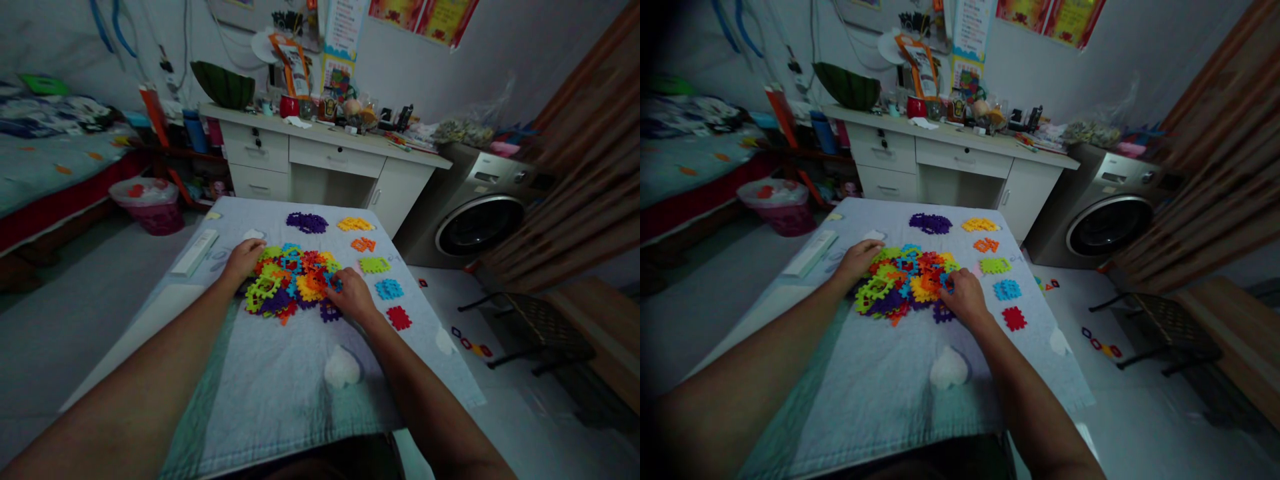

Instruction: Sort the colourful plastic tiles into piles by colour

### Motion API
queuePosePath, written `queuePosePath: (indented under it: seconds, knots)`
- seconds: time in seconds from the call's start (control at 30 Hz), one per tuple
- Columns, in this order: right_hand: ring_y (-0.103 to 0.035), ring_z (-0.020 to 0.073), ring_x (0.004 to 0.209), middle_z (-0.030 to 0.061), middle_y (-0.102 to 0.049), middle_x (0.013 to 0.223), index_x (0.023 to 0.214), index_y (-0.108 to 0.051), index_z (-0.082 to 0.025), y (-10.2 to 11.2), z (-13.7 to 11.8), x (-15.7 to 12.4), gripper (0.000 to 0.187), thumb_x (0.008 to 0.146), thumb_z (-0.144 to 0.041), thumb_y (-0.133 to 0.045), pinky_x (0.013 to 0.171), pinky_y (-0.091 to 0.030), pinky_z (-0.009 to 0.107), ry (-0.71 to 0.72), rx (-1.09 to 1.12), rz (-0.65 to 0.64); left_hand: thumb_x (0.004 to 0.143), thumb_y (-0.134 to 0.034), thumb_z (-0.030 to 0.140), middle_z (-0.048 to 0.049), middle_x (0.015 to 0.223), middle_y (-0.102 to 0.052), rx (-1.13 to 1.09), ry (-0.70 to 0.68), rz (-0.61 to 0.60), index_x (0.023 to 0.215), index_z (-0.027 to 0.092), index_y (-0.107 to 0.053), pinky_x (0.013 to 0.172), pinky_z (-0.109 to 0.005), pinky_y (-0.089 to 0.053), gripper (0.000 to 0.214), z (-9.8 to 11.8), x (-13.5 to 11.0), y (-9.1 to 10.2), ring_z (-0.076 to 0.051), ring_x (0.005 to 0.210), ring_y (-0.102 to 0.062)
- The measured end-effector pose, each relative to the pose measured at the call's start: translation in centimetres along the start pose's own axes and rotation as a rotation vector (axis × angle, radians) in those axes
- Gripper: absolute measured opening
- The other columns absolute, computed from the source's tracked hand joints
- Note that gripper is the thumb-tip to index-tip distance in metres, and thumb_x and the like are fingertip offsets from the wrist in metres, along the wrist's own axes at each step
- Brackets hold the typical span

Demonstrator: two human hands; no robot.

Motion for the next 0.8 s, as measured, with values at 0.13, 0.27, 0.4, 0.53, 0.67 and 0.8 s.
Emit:
queuePosePath:
  seconds: [0.13, 0.27, 0.4, 0.53, 0.67, 0.8]
  knots:
    - [-0.059, 0.0199, 0.082, 0.0077, -0.067, 0.090, 0.090, -0.067, -0.018, 0.5, 1.1, -0.2, 0.013, 0.081, -0.021, -0.058, 0.075, -0.043, 0.030, -0.048, 0.066, 0.044, 0.074, -0.049, 0.045, -0.0092, 0.107, -0.070, 0.118, -0.006, -0.020, 0.095, 0.021, -0.067, 0.095, -0.039, -0.049, 0.036, 0.5, -0.4, 0.6, -0.025, 0.104, -0.064]
    - [-0.059, 0.0194, 0.076, 0.0074, -0.068, 0.085, 0.087, -0.067, -0.019, 2.5, 3.2, 0.1, 0.015, 0.080, -0.019, -0.053, 0.073, -0.043, 0.031, -0.077, 0.139, 0.166, 0.075, -0.052, 0.045, -0.0127, 0.115, -0.068, 0.233, -0.025, -0.040, 0.100, 0.019, -0.067, 0.100, -0.041, -0.045, 0.039, 1.0, -2.2, 1.2, -0.028, 0.112, -0.059]
    - [-0.057, 0.0187, 0.072, 0.0046, -0.065, 0.077, 0.083, -0.067, -0.020, 5.2, 6.9, 0.0, 0.017, 0.080, -0.030, -0.054, 0.068, -0.042, 0.030, -0.149, 0.291, 0.195, 0.079, -0.049, 0.049, -0.0134, 0.118, -0.065, 0.256, -0.039, -0.037, 0.108, 0.017, -0.065, 0.103, -0.043, -0.043, 0.046, 0.7, -4.6, 1.5, -0.029, 0.115, -0.057]
    - [-0.052, 0.0153, 0.060, -0.0012, -0.057, 0.066, 0.099, -0.065, -0.019, 7.3, 10.9, -2.1, 0.031, 0.076, -0.039, -0.060, 0.058, -0.039, 0.028, -0.302, 0.560, 0.133, 0.082, -0.048, 0.052, -0.0138, 0.124, -0.061, 0.245, -0.081, -0.020, 0.115, 0.018, -0.061, 0.106, -0.044, -0.041, 0.049, 1.0, -6.4, 1.4, -0.029, 0.120, -0.054]
    - [-0.049, 0.0130, 0.057, -0.0034, -0.054, 0.063, 0.099, -0.063, -0.019, 8.8, 13.7, -5.7, 0.036, 0.071, -0.041, -0.065, 0.056, -0.040, 0.027, -0.416, 0.682, 0.113, 0.082, -0.050, 0.049, -0.0120, 0.124, -0.060, 0.294, -0.150, -0.014, 0.114, 0.019, -0.060, 0.107, -0.043, -0.040, 0.045, 1.9, -7.4, 1.1, -0.029, 0.121, -0.053]
    - [-0.048, 0.0130, 0.056, -0.0027, -0.053, 0.061, 0.094, -0.065, -0.019, 8.8, 15.5, -9.0, 0.036, 0.068, -0.044, -0.066, 0.056, -0.039, 0.027, -0.503, 0.655, 0.068, 0.084, -0.047, 0.050, -0.0113, 0.121, -0.061, 0.366, -0.188, 0.003, 0.111, 0.020, -0.061, 0.106, -0.041, -0.041, 0.043, 2.2, -7.7, 0.9, -0.029, 0.118, -0.054]
Point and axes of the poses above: each hand's wrist, its own x-axis towards the middle knuckle, its own y-axis out of the back of the hand, z = x × y, the point moved 9 cm from there along x, towards the middle knuckle
